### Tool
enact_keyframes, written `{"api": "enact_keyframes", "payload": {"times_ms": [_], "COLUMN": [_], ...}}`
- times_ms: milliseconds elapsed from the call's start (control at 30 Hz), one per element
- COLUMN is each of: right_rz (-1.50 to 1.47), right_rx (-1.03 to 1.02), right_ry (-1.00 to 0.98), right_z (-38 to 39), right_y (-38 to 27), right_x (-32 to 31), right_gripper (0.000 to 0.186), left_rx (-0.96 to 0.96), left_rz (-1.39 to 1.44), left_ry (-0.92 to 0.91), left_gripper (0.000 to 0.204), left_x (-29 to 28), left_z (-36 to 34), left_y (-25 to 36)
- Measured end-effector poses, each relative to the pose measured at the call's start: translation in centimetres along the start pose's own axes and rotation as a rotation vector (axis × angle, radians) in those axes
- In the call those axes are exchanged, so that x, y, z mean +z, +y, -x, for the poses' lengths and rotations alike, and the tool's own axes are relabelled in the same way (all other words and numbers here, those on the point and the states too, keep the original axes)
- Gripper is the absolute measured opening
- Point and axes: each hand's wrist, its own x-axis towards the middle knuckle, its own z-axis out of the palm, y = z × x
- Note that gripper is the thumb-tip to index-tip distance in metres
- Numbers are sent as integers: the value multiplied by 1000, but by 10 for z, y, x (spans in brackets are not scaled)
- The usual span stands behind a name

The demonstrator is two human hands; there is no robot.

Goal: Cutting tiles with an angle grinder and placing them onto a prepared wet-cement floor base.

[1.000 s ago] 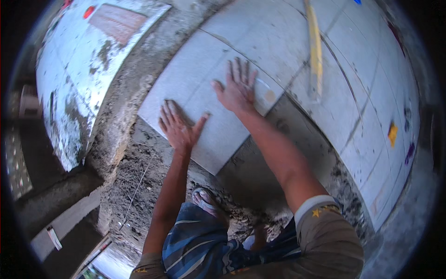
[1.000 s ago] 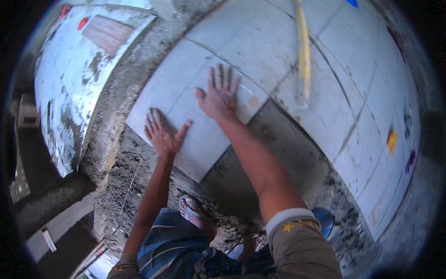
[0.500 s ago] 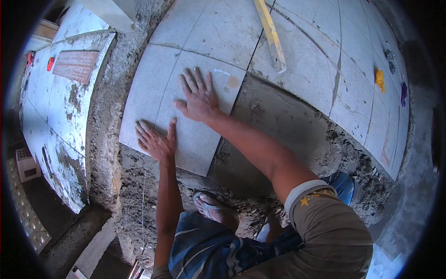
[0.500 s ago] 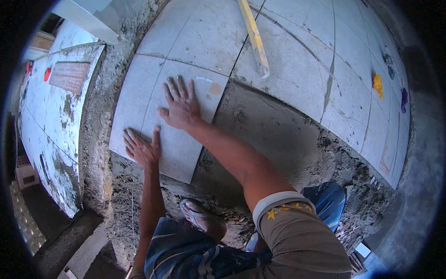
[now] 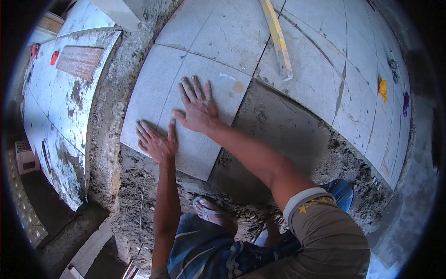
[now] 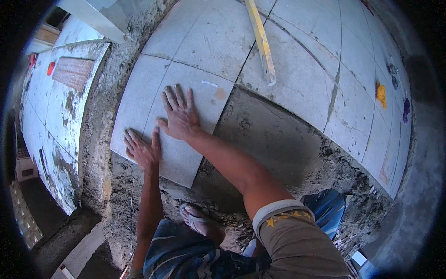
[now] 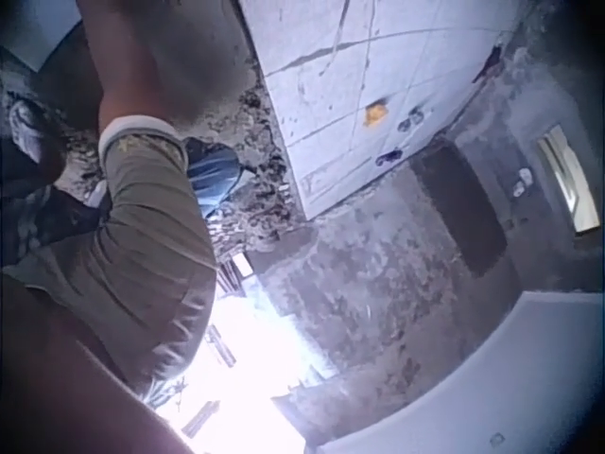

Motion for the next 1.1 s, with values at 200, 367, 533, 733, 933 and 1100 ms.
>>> {"api": "enact_keyframes", "payload": {"times_ms": [200, 367, 533, 733, 933, 1100], "right_rz": [13, -8, 19, 64, 67, 140], "right_rx": [4, 1, 22, 28, 6, 24], "right_ry": [-60, -33, -27, -21, -41, -62], "right_z": [1, 0, 0, -3, -8, 5], "right_y": [-2, -11, -13, -15, -29, -23], "right_x": [-3, -1, -1, 5, 4, 3], "right_gripper": [92, 92, 88, 88, 88, 88], "left_rx": [-7, -15, -31, -47, -63, -68], "left_rz": [-3, -3, 55, 34, 27, 52], "left_ry": [-11, -2, -17, -24, -45, -132], "left_gripper": [110, 111, 111, 113, 112, 113], "left_x": [2, -6, -6, -6, -13, -15], "left_z": [0, -2, -3, -2, -13, -5], "left_y": [-2, -5, -2, -2, -9, -3]}}
